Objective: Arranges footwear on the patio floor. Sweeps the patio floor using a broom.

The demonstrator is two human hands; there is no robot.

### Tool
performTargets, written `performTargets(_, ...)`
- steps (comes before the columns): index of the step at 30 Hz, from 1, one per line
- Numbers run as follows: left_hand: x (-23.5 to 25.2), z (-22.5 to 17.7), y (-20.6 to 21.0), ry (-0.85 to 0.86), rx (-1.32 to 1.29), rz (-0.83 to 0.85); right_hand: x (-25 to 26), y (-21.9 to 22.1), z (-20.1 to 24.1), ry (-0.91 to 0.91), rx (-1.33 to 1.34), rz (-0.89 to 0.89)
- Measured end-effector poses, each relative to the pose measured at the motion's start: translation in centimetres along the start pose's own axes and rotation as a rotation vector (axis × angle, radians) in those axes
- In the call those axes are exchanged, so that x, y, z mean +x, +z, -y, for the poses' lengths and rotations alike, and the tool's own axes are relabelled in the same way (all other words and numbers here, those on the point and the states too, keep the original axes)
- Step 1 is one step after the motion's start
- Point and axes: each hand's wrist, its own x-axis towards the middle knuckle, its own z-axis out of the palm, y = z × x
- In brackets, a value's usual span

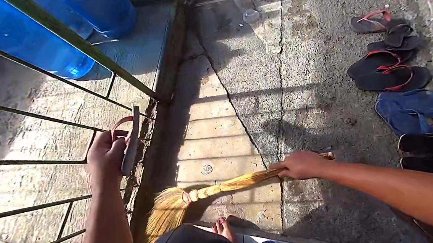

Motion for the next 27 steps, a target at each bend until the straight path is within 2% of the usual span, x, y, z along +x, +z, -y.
performTargets(2, -0.1, 0.6, 0.5, -0.028, 0.134, 0.049, 1.7, -4.5, -1.7, 0.108, 0.08, -0.156)
performTargets(6, -0.7, 0.9, 0.9, -0.08, 0.194, 0.094, 3.9, -11.6, -5.0, 0.361, 0.19, -0.571)
performTargets(8, -0.8, 0.9, 1.0, -0.1, 0.198, 0.091, 3.7, -13.3, -5.3, 0.41, 0.282, -0.729)
performTargets(10, -0.5, 1.4, 0.7, -0.108, 0.187, 0.071, 1.9, -13.1, -5.5, 0.382, 0.337, -0.803)
performTargets(13, -0.2, 2.8, -0.1, -0.128, 0.127, 0.028, -3.4, -8.7, -7.5, 0.205, 0.304, -0.776)
performTargets(16, 0.2, 3.5, -0.4, -0.114, 0.117, 0.007, -9.6, -3.6, -9.4, 0.097, 0.162, -0.441)
performTargets(18, 0.4, 3.3, 0.1, -0.102, 0.164, 0.024, -12.0, -0.8, -9.2, 0.103, 0.018, -0.22)
performTargets(20, 0.3, 2.6, 1.1, -0.075, 0.273, 0.076, -12.9, 0.2, -9.9, 0.148, -0.132, -0.102)
performTargets(22, -0.2, 2.0, 2.7, -0.024, 0.39, 0.168, -13.6, -1.1, -13.3, 0.211, -0.226, -0.159)
performTargets(25, -1.6, 3.0, 5.7, 0.097, 0.551, 0.361, -14.2, -5.4, -18.7, 0.389, -0.262, -0.47)
performTargets(27, -2.2, 4.5, 7.6, 0.172, 0.684, 0.506, -14.3, -8.9, -18.8, 0.553, -0.205, -0.652)
